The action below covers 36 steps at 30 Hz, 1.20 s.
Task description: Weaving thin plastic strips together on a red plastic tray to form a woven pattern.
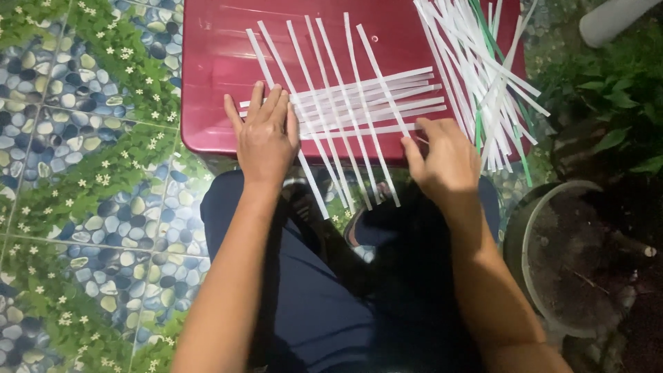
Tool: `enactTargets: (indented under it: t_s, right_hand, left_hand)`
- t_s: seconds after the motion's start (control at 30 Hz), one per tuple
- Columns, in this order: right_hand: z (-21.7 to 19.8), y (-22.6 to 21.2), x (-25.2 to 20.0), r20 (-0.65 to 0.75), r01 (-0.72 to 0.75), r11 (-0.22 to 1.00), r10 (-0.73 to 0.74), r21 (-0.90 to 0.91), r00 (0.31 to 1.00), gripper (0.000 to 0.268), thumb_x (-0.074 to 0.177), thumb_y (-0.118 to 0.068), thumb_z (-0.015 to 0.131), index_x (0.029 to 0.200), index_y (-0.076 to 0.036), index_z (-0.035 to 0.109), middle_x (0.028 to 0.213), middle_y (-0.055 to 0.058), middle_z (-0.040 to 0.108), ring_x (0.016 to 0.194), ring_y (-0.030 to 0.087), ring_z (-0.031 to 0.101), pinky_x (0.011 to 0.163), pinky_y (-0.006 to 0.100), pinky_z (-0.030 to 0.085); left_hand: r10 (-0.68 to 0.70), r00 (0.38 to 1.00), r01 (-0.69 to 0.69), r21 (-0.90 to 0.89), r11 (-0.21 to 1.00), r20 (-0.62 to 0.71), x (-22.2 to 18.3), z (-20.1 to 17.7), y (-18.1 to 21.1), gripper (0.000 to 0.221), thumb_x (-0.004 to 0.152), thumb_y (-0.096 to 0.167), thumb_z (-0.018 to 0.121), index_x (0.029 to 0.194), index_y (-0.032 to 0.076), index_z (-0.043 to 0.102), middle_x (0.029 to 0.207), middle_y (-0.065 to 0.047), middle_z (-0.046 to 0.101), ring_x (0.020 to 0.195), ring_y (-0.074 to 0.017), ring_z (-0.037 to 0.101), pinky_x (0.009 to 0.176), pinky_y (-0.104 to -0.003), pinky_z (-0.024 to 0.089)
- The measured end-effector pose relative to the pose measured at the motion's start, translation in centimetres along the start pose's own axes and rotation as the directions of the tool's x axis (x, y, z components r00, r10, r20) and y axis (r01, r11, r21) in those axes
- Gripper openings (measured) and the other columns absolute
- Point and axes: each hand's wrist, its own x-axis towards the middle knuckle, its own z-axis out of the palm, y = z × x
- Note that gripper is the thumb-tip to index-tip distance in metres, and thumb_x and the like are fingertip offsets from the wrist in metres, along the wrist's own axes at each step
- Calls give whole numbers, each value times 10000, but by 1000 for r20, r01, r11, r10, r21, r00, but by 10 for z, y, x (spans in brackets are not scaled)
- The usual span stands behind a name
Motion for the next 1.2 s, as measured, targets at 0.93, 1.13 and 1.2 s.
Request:
enactTargets:
  t_s: [0.93, 1.13, 1.2]
  right_hand:
    - [-29, 16, 120, 821, -79, 979, -113, 189, 560, 944, 587, -280, 779, 1365, -133, 263, 1365, 105, 332, 1199, 295, 269, 971, 465, 261]
    - [-6, 41, 113, 624, 319, 898, -441, 305, 645, 661, 713, -324, 686, 1246, -11, 451, 1167, 98, 536, 801, 281, 456, 742, 407, 405]
    - [3, 46, 109, 613, 364, 888, -459, 283, 643, 679, 716, -350, 675, 1262, -17, 447, 1221, 117, 510, 834, 287, 473, 780, 414, 405]
  left_hand:
    - [27, 995, -18, -91, 996, 98, 4, -11, 3, 199, 878, 75, 553, 1025, 0, 666, 1080, -119, 642, 1112, -326, 530, 977, -628, 174]
    - [27, 994, -19, -76, 997, 107, 5, -11, 3, 213, 877, 92, 546, 1026, 6, 671, 1080, -115, 646, 1108, -323, 538, 985, -611, 169]
    - [24, 992, -15, -66, 998, 127, 3, -11, 2, 218, 882, 96, 540, 1038, 10, 666, 1090, -110, 642, 1117, -318, 530, 987, -610, 165]
